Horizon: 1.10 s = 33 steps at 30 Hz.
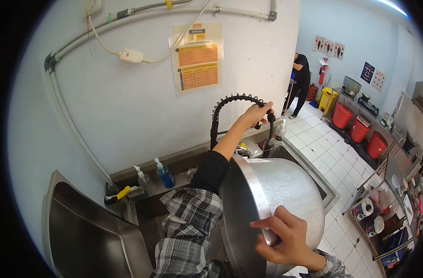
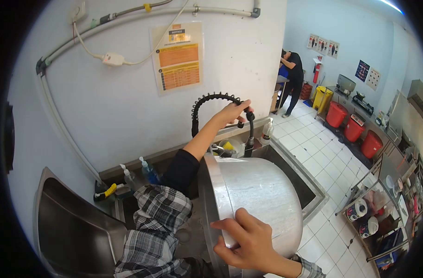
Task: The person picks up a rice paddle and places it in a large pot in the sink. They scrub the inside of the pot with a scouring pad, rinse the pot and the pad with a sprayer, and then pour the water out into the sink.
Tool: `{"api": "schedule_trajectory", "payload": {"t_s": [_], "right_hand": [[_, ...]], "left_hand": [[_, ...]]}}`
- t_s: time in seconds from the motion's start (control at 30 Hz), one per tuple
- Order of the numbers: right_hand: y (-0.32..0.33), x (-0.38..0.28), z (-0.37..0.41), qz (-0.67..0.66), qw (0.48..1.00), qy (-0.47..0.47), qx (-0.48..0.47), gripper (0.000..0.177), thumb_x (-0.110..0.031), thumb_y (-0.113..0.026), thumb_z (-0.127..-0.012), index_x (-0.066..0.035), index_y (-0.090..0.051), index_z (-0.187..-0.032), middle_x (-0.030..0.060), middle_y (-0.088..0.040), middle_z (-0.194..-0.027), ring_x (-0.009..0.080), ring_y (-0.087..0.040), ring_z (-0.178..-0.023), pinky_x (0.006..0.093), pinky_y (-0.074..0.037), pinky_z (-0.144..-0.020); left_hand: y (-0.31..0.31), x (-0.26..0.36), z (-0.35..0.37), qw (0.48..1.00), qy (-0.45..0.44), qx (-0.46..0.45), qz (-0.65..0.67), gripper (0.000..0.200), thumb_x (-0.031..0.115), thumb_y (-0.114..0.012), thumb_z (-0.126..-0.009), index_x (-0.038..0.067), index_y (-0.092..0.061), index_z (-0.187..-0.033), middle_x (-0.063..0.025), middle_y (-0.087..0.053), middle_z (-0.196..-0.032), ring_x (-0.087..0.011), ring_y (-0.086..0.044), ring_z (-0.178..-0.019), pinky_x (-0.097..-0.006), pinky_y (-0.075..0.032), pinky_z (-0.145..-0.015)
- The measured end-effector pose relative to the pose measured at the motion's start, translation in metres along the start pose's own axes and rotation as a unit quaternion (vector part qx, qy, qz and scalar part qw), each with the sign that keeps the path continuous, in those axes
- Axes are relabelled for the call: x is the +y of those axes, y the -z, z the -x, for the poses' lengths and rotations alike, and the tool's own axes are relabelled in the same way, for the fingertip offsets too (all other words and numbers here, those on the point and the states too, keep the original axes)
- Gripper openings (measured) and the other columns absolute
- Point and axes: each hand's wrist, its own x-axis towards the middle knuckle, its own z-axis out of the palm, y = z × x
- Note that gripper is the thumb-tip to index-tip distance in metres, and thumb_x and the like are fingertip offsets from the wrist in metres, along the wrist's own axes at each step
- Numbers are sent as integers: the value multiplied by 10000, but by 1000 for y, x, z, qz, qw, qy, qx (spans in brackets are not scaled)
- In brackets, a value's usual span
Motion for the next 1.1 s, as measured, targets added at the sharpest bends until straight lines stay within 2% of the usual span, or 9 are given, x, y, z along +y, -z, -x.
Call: {"api": "schedule_trajectory", "payload": {"t_s": [0.1, 0.3, 0.37, 0.43, 0.47, 0.57, 0.77, 0.9, 1.1], "right_hand": [[3, 5, 0, -17, 1000, -13, 0, 241, -111, -622, -586, -124, -647, -825, 29, -356, -620, 157, -407, -400, 289, -334, -386], [23, 19, 6, -15, 1000, -10, -2, 263, -109, -612, -565, -99, -648, -825, 40, -370, -615, 169, -388, -411, 301, -318, -399], [31, 21, 9, -28, 998, -64, -11, 275, -104, -607, -546, -90, -647, -818, 38, -359, -599, 158, -383, -411, 287, -312, -398], [35, 22, 9, -31, 997, -67, -11, 288, -106, -607, -531, -85, -648, -816, 37, -355, -592, 151, -378, -409, 281, -308, -398], [37, 22, 9, -32, 998, -59, -6, 273, -93, -600, -516, -68, -638, -785, 26, -360, -597, 116, -362, -400, 251, -279, -390], [36, 22, 12, -33, 998, -49, -2, 269, -82, -593, -492, -54, -632, -757, 18, -366, -605, 86, -349, -394, 221, -257, -381], [30, 8, 17, -13, 999, -36, -17, 317, -80, -602, -480, -86, -652, -793, 28, -366, -615, 124, -376, -416, 250, -303, -387], [22, -7, 20, -16, 997, -69, -21, 308, -56, -607, -514, -112, -673, -810, 32, -377, -637, 119, -396, -389, 254, -341, -381], [12, -25, 24, 6, 998, -57, -26, 253, -1, -597, -593, -107, -688, -803, 33, -424, -711, 74, -416, -363, 224, -346, -368]], "left_hand": [[16, -32, -12, 991, -99, 56, -65, 434, 435, -498, -828, 42, -684, -830, -69, -666, -760, -146, -557, -512, -273, -478, -537], [30, -22, 33, 948, -72, 172, -259, 358, 430, -499, -784, 144, -706, -730, -52, -653, -676, -212, -625, -688, -322, -472, -656], [22, -26, 42, 952, -75, 167, -244, 331, 392, -508, -784, 130, -693, -700, -55, -648, -668, -210, -618, -668, -320, -470, -652], [21, -55, 35, 961, -202, 61, -178, 321, 337, -510, -797, 87, -663, -665, -61, -639, -648, -205, -613, -650, -306, -467, -649], [15, -59, 45, 967, -213, 47, -127, 360, 308, -497, -838, 45, -620, -627, -61, -630, -626, -164, -596, -618, -284, -455, -617], [13, -61, 58, 981, -151, 79, -92, 420, 329, -478, -875, 24, -594, -610, -60, -617, -594, -128, -575, -584, -271, -445, -584], [28, -66, 80, 981, -160, 113, -8, 473, 342, -456, -896, 33, -503, -542, -42, -521, -495, -103, -470, -463, -262, -381, -480], [47, -80, 111, 971, -203, 130, -1, 377, 317, -445, -909, 60, -477, -634, -2, -479, -497, -84, -452, -458, -246, -370, -461], [92, -66, 200, 980, -112, 132, 95, 263, 274, -506, -890, 67, -498, -727, 10, -483, -534, -63, -413, -425, -230, -333, -395]]}}
